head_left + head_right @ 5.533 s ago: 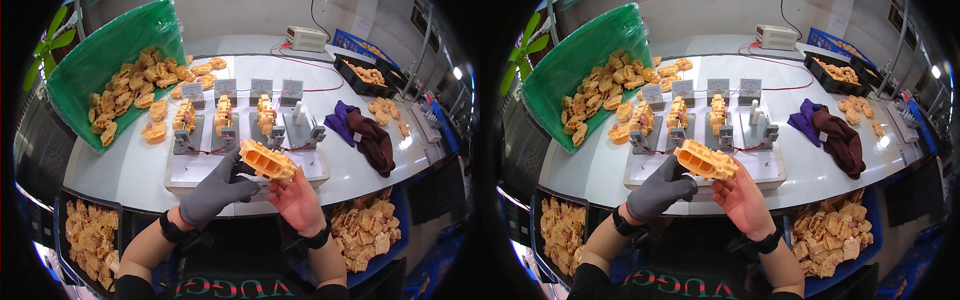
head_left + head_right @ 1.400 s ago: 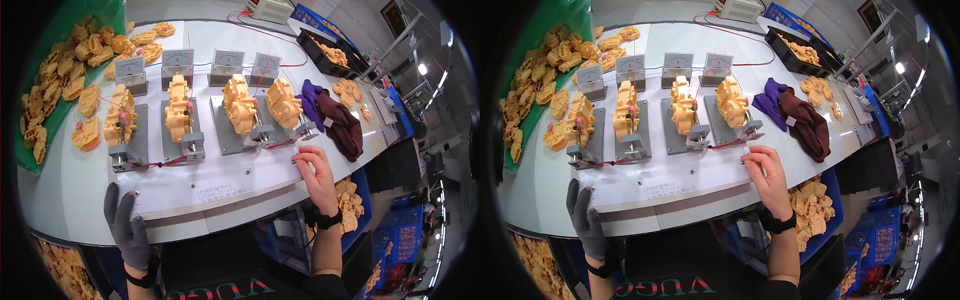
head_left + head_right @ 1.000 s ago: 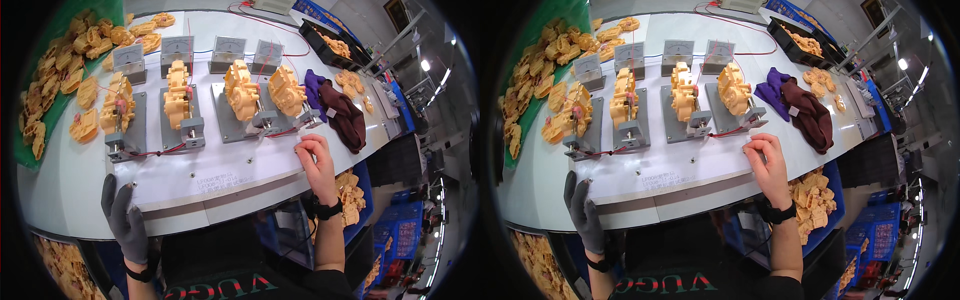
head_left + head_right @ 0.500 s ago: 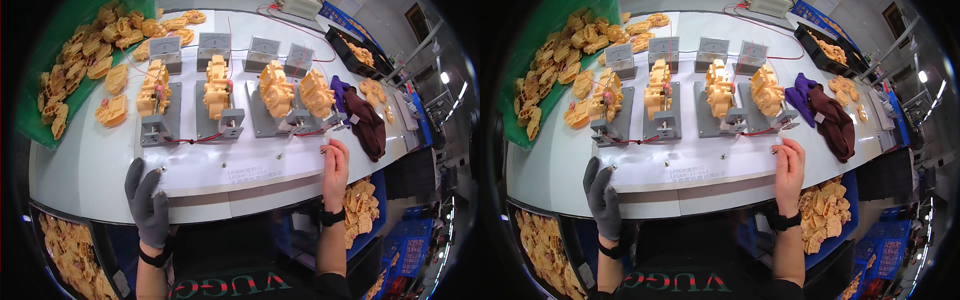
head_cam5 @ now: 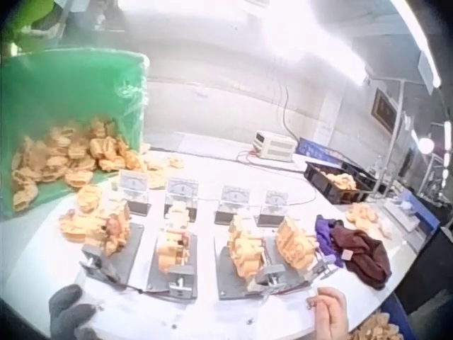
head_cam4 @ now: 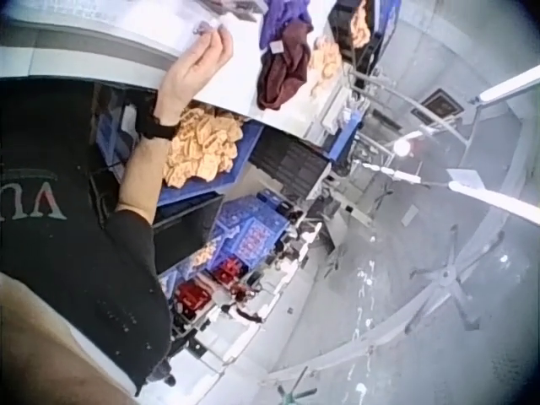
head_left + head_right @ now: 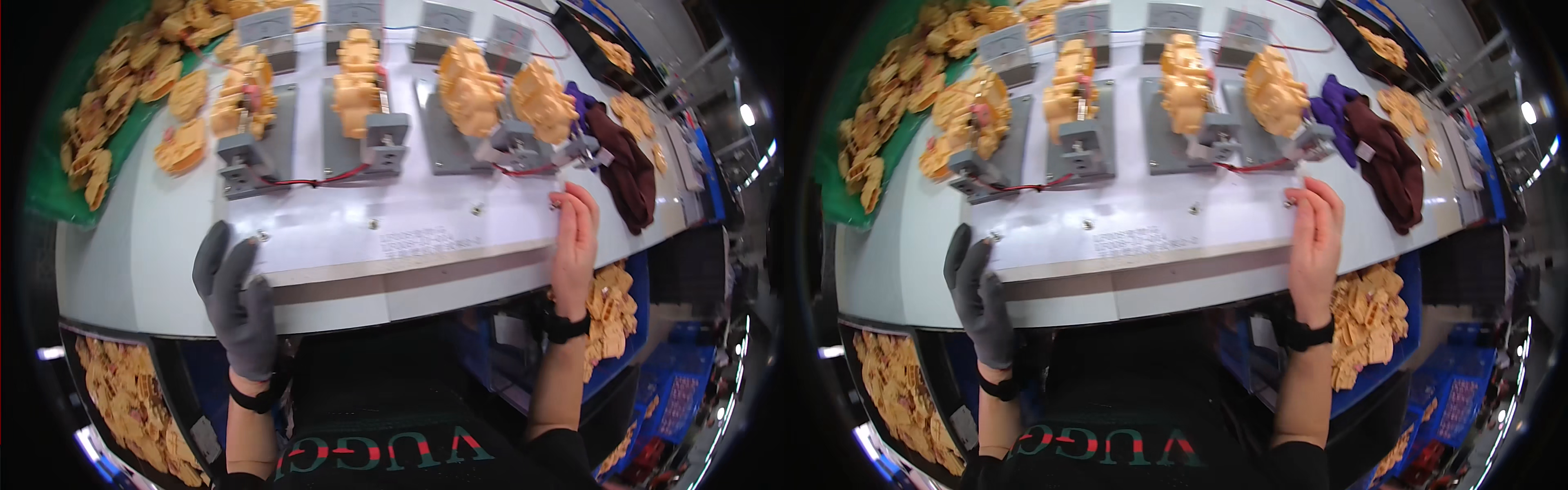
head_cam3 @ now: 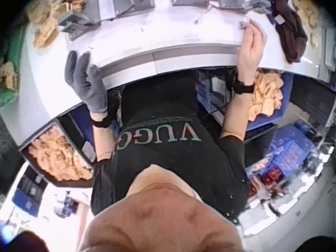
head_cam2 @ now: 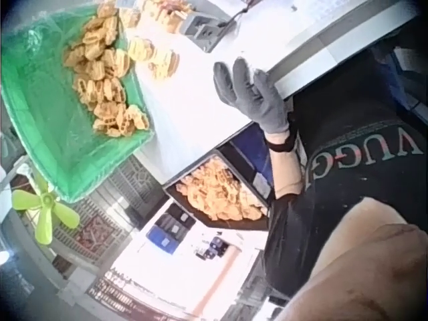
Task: The recorder is assembling small plastic toy components using a fixture on a workbench.
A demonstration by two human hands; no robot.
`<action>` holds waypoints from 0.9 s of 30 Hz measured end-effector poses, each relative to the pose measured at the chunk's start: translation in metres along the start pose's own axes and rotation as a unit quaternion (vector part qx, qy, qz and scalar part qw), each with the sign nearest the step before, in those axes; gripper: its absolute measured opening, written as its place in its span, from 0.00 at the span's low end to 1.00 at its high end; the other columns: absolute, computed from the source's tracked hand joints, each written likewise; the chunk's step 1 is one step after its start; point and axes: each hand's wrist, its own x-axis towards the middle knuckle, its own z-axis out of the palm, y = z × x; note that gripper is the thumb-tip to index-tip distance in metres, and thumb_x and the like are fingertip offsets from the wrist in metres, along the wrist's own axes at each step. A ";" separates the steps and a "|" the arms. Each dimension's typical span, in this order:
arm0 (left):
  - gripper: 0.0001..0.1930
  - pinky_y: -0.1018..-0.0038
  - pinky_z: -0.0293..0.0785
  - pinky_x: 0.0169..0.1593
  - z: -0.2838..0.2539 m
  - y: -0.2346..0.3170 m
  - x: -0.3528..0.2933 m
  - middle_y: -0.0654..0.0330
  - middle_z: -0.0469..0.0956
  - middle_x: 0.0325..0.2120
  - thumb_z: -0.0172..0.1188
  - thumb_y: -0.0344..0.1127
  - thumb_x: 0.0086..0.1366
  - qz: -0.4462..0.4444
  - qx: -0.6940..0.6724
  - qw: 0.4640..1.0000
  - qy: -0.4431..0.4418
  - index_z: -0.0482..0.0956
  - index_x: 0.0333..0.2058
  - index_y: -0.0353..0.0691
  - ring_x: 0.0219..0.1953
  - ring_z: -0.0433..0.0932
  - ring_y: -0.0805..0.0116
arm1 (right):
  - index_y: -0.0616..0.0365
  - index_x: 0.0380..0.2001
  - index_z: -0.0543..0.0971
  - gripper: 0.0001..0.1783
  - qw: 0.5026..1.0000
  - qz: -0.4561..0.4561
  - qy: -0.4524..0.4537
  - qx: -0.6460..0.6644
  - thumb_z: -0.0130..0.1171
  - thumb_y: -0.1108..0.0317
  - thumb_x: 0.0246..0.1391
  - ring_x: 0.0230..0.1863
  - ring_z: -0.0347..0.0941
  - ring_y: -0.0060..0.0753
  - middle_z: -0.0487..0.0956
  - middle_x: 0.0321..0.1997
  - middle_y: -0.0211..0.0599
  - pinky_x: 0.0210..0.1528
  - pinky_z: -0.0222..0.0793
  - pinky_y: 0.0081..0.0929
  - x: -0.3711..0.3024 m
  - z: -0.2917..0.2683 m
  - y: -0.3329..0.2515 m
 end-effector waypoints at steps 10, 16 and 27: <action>0.12 0.66 0.68 0.40 0.020 0.073 0.060 0.59 0.77 0.30 0.65 0.35 0.54 0.096 0.038 0.977 -0.189 0.80 0.37 0.42 0.35 0.73 0.57 | 0.60 0.57 0.68 0.18 0.983 0.080 0.035 0.163 0.43 0.71 0.65 0.65 0.60 0.31 0.67 0.63 0.38 0.65 0.51 0.31 -0.014 -0.022 -0.053; 0.06 0.65 0.69 0.38 0.036 0.070 0.059 0.60 0.77 0.27 0.63 0.36 0.56 0.071 0.012 0.987 -0.141 0.82 0.31 0.42 0.33 0.74 0.58 | 0.59 0.45 0.71 0.12 0.899 0.106 0.092 0.415 0.45 0.62 0.68 0.51 0.68 0.27 0.74 0.47 0.35 0.53 0.60 0.28 -0.007 -0.010 -0.065; 0.06 0.65 0.70 0.41 0.044 0.071 0.061 0.57 0.79 0.29 0.63 0.35 0.58 0.055 -0.009 0.989 -0.136 0.81 0.31 0.39 0.35 0.75 0.56 | 0.59 0.32 0.73 0.16 0.878 0.132 -0.012 0.460 0.45 0.58 0.68 0.31 0.64 0.18 0.70 0.29 0.27 0.37 0.61 0.18 0.014 0.003 -0.035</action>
